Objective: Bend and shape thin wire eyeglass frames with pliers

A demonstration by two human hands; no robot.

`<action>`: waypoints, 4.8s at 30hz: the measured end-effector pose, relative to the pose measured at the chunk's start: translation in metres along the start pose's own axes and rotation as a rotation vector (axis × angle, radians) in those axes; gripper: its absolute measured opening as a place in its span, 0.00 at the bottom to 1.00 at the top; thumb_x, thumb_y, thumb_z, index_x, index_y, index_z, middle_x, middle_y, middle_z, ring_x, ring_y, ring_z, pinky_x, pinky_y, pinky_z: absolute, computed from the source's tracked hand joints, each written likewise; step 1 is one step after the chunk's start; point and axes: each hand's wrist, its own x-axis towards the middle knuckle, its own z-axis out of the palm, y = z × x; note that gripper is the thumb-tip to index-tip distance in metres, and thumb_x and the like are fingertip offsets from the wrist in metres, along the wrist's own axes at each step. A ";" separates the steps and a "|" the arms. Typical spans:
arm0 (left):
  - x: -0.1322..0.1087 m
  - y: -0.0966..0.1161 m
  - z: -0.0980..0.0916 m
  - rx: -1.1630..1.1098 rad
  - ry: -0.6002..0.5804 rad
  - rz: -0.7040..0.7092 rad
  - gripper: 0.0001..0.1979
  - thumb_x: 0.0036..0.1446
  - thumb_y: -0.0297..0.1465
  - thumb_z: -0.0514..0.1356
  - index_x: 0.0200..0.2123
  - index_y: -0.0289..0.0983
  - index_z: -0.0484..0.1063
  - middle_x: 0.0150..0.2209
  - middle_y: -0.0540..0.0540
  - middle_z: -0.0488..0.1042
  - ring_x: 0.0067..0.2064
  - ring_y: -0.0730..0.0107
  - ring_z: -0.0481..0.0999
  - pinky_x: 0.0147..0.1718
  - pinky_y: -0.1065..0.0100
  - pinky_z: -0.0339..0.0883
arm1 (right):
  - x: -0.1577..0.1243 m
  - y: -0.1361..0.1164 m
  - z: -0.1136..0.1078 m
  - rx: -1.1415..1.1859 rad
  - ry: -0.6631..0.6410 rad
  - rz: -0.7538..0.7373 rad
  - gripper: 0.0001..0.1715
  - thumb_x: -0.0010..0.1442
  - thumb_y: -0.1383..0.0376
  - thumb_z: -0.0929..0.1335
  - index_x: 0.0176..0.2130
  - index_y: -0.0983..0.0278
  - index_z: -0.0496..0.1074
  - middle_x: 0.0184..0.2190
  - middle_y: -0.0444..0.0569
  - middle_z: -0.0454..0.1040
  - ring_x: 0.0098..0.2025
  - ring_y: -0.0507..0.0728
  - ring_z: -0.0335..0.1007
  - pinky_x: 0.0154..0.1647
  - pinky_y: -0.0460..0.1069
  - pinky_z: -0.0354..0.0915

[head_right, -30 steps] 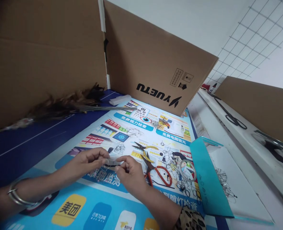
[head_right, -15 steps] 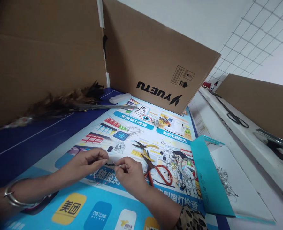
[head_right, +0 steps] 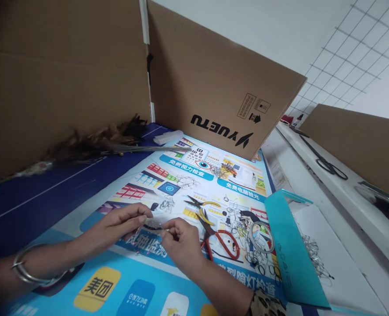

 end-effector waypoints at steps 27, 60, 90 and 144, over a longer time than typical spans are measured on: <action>0.003 -0.004 0.000 -0.093 0.021 -0.035 0.11 0.61 0.38 0.52 0.37 0.38 0.67 0.22 0.54 0.62 0.21 0.77 0.60 0.19 0.75 0.53 | 0.000 -0.002 -0.004 0.188 0.154 -0.038 0.11 0.56 0.59 0.67 0.36 0.64 0.67 0.20 0.40 0.62 0.21 0.48 0.58 0.19 0.43 0.58; 0.006 -0.004 0.000 0.119 0.018 0.179 0.07 0.58 0.32 0.56 0.35 0.38 0.72 0.33 0.47 0.67 0.34 0.68 0.68 0.32 0.69 0.61 | 0.004 -0.006 -0.010 0.345 0.146 0.090 0.12 0.55 0.58 0.68 0.36 0.64 0.66 0.20 0.38 0.66 0.18 0.46 0.59 0.19 0.42 0.56; 0.005 0.003 0.000 -0.005 0.030 0.043 0.10 0.59 0.36 0.53 0.30 0.37 0.66 0.23 0.54 0.61 0.25 0.74 0.58 0.23 0.73 0.51 | -0.001 0.000 -0.005 0.122 0.154 -0.072 0.11 0.58 0.60 0.65 0.38 0.65 0.66 0.22 0.41 0.64 0.22 0.49 0.59 0.21 0.44 0.59; 0.041 0.045 0.000 -0.032 -0.083 -0.093 0.14 0.55 0.41 0.56 0.25 0.37 0.64 0.19 0.56 0.58 0.21 0.75 0.56 0.21 0.73 0.49 | 0.004 -0.013 -0.030 0.294 0.083 0.023 0.16 0.54 0.56 0.68 0.29 0.66 0.68 0.19 0.41 0.68 0.18 0.47 0.61 0.20 0.42 0.59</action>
